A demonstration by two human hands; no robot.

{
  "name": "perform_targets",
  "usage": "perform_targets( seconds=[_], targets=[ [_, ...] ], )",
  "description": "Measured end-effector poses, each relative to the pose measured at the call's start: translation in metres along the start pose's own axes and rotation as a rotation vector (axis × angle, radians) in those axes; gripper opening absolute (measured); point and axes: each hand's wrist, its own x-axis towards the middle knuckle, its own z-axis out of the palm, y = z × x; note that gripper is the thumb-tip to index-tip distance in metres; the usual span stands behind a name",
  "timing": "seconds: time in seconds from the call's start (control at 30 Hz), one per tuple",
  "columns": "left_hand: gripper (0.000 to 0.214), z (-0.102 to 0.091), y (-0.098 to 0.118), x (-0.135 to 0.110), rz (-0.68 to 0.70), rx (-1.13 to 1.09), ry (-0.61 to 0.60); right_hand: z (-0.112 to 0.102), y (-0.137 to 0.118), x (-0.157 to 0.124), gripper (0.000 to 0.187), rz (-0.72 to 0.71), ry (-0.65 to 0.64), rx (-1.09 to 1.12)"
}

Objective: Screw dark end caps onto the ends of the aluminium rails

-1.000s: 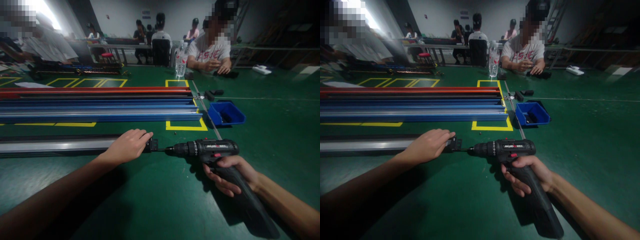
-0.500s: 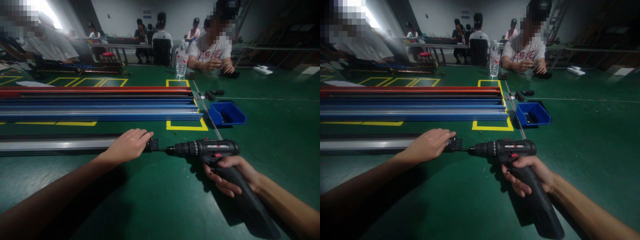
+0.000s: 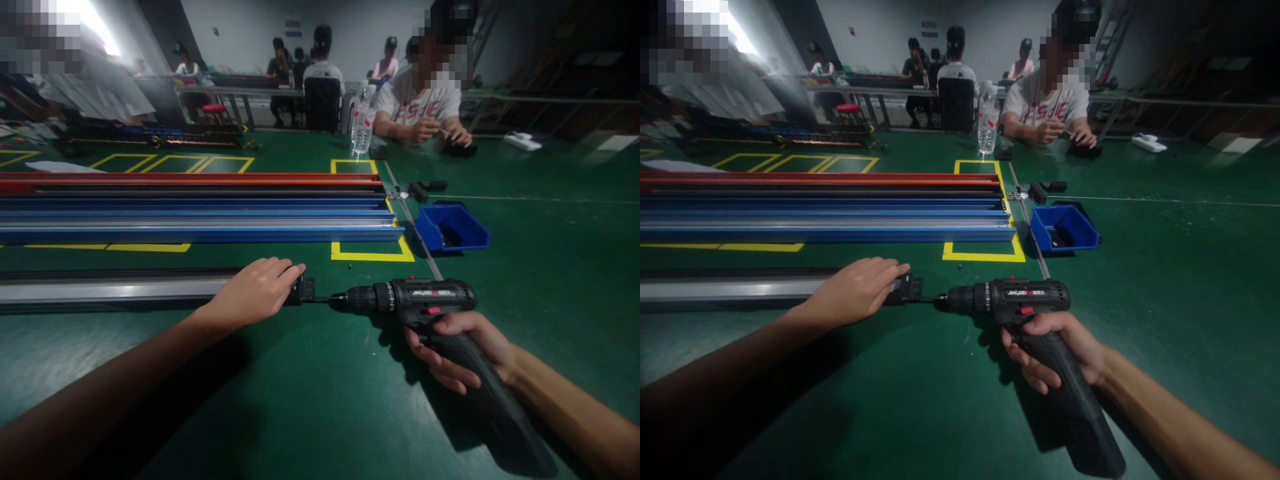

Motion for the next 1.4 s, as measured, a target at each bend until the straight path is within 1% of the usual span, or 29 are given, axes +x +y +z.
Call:
perform_targets(
  seconds=[0.17, 0.73, 0.93, 1.27, 1.4],
  targets=[
    [0.038, -0.0009, 0.0003, 0.0005, 0.002, 0.009, -0.007, -0.0004, -0.0002, 0.0004, 0.037, 0.004, -0.023, 0.009],
    [0.038, -0.0007, 0.0005, 0.0009, 0.006, 0.016, -0.013, 0.0027, -0.0022, 0.0013, 0.037, 0.012, -0.007, 0.024],
    [0.038, -0.0015, 0.001, 0.0012, 0.007, 0.013, -0.007, 0.0013, -0.0014, 0.0011, 0.038, 0.008, -0.035, 0.023],
    [0.038, -0.0012, 0.0004, 0.0003, 0.003, 0.006, -0.013, 0.0023, -0.0014, 0.0002, 0.037, 0.028, 0.024, 0.019],
    [0.038, -0.0015, 0.0003, 0.0002, -0.001, -0.004, -0.021, 0.0, -0.0003, 0.0005, 0.038, 0.01, 0.016, 0.026]
  ],
)
